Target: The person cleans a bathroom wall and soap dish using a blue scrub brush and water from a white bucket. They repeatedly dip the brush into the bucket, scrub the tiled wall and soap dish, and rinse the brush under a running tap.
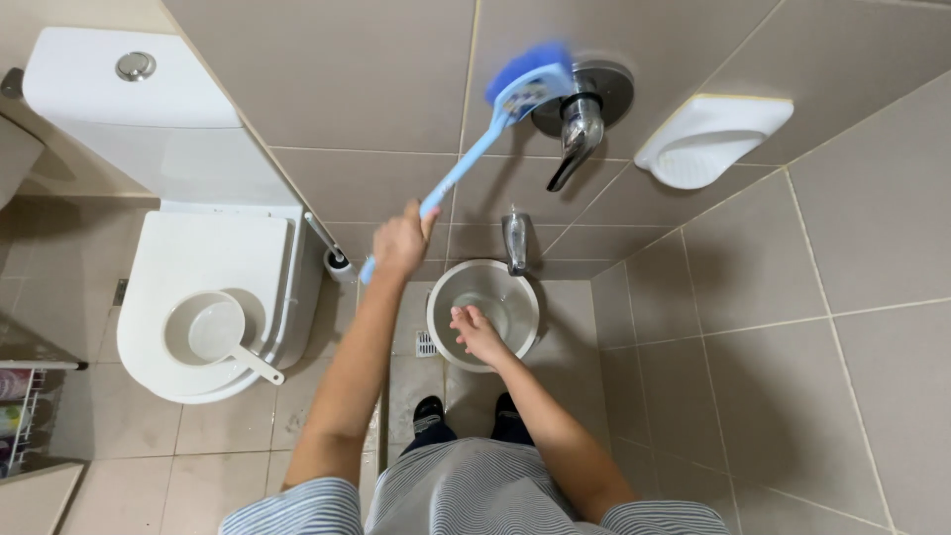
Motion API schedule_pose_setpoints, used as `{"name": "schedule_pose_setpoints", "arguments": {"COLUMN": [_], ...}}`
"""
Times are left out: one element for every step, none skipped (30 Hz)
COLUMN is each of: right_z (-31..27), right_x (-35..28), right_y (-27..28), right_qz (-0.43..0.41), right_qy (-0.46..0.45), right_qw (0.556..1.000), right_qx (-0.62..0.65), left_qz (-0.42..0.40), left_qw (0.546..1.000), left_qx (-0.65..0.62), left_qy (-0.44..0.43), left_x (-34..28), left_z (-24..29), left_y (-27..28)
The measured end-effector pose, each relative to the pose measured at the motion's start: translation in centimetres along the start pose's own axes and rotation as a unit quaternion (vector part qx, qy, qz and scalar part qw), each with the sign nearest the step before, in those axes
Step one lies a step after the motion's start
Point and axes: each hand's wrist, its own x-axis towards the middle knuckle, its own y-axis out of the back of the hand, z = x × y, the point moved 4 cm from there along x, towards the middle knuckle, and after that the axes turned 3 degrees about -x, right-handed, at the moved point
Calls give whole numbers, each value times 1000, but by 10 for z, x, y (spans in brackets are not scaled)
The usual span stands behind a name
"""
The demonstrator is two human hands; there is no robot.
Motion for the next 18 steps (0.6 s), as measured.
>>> {"name": "schedule_pose_setpoints", "arguments": {"right_z": [3,5,8,8,7,5,7,7,7,9,10,12,8,3,-2,-1,-4,-6], "right_x": [3,5,8,6,5,3,4,5,6,12,17,21,24,26,28,32,35,37], "right_y": [-4,-8,-8,-12,-16,-20,-18,-18,-19,-15,-10,-5,0,10,21,29,38,46], "right_qz": [0,15,31,33,30,27,31,24,17,20,51,83,85,144,205,209,244,278], "right_qy": [-1,4,7,7,24,40,39,51,62,62,67,73,72,87,102,102,133,163], "right_qw": [1000,1000,999,999,999,999,999,998,998,998,996,994,993,985,973,972,960,945], "right_qx": [2,4,6,8,3,-3,-1,-4,-6,-4,-15,-26,-25,-22,-18,-17,-35,-53], "left_qz": [-1,20,41,40,64,87,85,89,93,91,95,99,98,69,41,41,-4,-47], "left_qw": [1000,999,995,995,992,987,987,992,994,994,994,994,994,997,999,999,998,995], "left_qx": [1,30,58,58,76,94,92,67,42,41,35,28,27,27,27,25,57,89], "left_qy": [-1,-32,-65,-66,-81,-96,-99,-67,-34,-37,-32,-26,-28,-18,-9,-14,-4,6], "left_x": [8,16,26,30,35,40,39,38,37,36,33,30,24,17,13,8,4,-2], "left_z": [4,10,18,9,1,-6,-13,-22,-32,-33,-36,-38,-46,-55,-62,-70,-80,-90], "left_y": [14,30,44,47,52,56,57,59,62,53,45,37,26,14,0,1,-1,-2]}}
